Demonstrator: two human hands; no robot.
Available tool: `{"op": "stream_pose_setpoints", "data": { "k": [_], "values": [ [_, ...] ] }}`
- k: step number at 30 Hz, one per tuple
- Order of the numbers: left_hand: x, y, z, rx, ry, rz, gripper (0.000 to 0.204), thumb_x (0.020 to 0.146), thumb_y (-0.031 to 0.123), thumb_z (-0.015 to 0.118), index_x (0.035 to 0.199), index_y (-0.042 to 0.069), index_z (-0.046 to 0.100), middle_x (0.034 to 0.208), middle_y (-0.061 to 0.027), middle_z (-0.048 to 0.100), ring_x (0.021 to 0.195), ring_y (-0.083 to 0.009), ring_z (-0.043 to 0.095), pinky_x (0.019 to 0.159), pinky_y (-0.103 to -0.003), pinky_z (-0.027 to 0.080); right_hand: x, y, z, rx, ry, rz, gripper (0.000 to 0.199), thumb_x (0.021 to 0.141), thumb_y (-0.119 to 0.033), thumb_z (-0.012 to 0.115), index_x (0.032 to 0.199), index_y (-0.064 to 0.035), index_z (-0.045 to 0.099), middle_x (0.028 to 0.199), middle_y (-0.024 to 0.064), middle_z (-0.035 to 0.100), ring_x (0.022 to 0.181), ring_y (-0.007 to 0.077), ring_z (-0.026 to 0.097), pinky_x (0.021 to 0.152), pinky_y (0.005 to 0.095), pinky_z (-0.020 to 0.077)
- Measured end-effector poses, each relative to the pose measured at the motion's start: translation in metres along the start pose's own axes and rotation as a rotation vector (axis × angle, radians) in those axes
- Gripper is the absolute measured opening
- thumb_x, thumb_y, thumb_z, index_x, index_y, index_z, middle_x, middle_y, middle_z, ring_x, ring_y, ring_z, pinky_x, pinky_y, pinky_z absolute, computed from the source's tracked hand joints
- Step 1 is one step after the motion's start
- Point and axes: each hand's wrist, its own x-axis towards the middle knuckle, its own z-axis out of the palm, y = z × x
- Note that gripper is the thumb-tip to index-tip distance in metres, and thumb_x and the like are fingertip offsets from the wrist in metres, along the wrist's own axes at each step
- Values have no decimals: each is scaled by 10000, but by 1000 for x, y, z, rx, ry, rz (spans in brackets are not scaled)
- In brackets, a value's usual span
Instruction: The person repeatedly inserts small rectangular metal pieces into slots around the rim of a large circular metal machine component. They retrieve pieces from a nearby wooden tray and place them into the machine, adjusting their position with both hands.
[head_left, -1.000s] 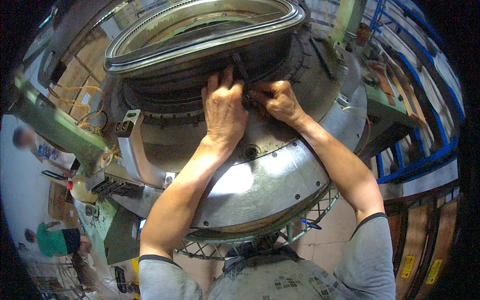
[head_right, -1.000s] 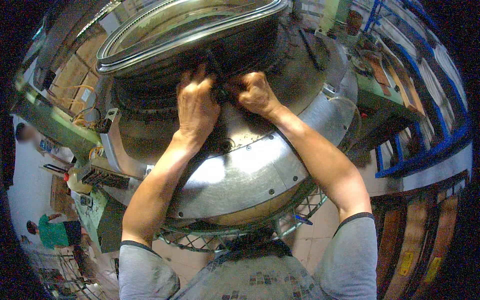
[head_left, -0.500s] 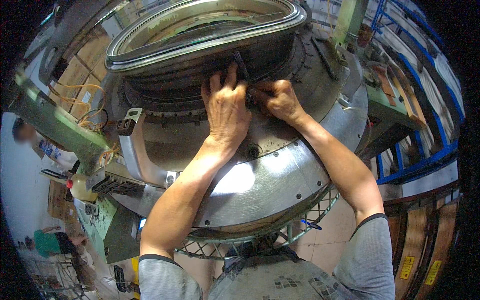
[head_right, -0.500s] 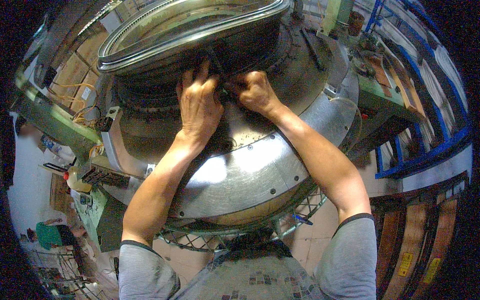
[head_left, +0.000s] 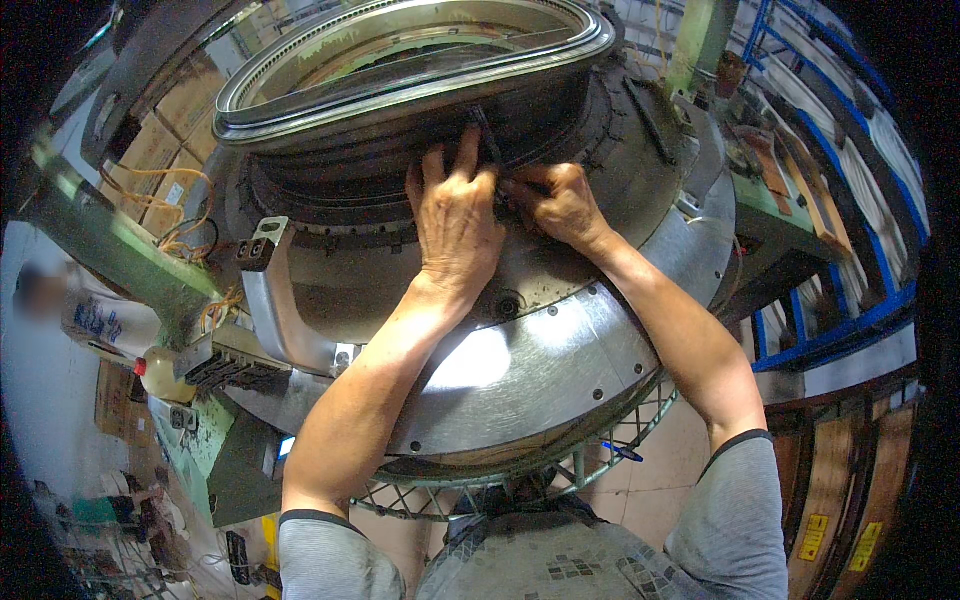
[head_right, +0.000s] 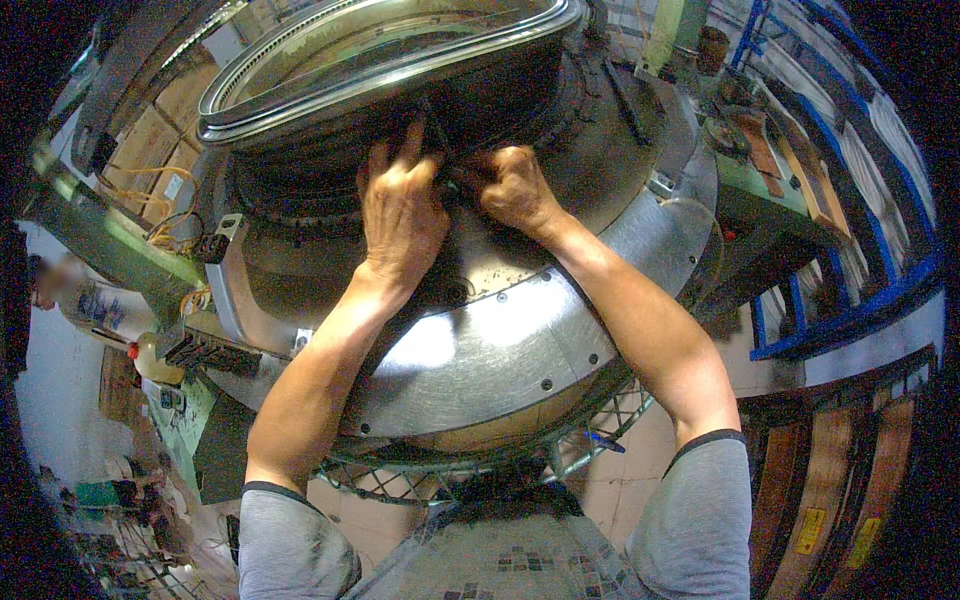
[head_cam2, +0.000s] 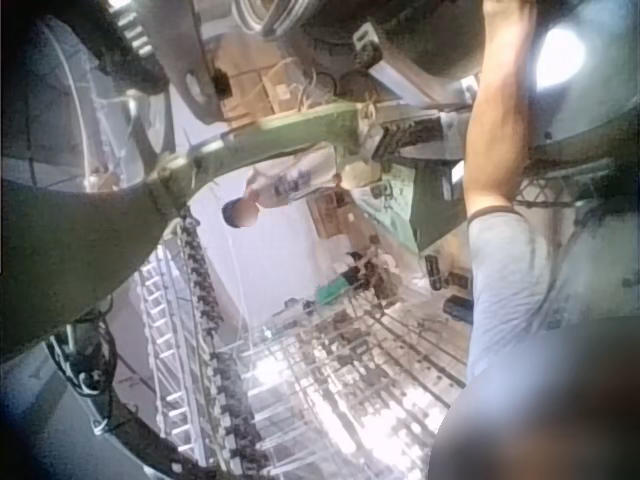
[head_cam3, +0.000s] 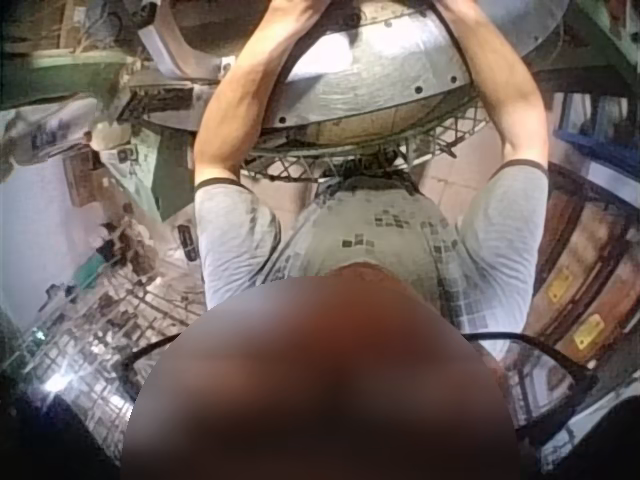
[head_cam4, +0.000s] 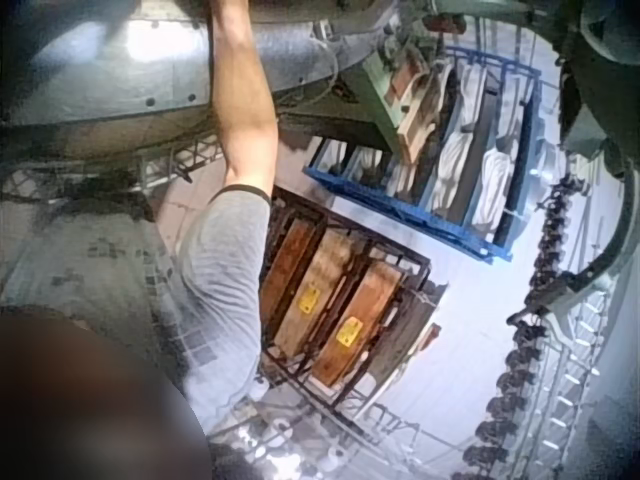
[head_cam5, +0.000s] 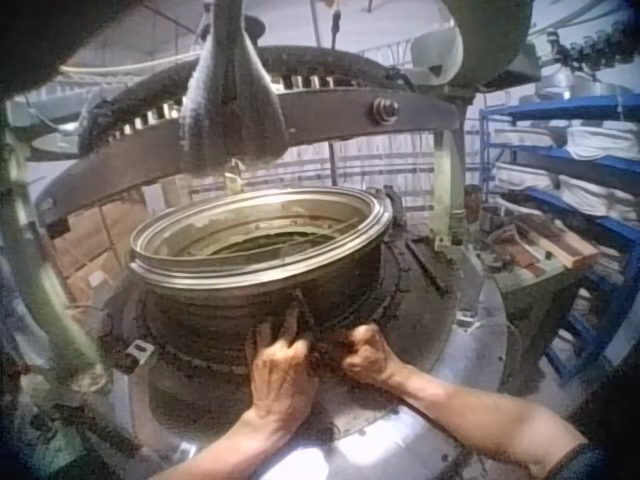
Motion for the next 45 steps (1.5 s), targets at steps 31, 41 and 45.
{"op": "stream_pose_setpoints", "data": {
  "k": [31,41,45],
  "values": [
    [-1,-2,1,-2,-111,-47,474,567,24,784,1035,80,734,1518,-99,470,1254,-392,476,1089,-627,361,0,2,0,-71,-16,36,168,855,-181,721,811,-20,743,785,244,673,658,368,693,600,418,526],
    [-1,-3,2,7,-88,-36,411,584,20,765,991,69,744,1520,-87,472,1252,-395,475,1095,-627,350,1,2,1,-93,8,-10,142,840,-155,714,816,-18,742,788,243,677,682,388,696,614,425,535],
    [1,-1,1,18,-79,-31,384,621,9,721,998,73,748,1515,-107,487,1237,-411,496,1072,-589,389,1,4,1,-85,18,21,130,831,-146,720,815,-19,742,788,243,678,680,387,696,604,426,533]
  ]
}}
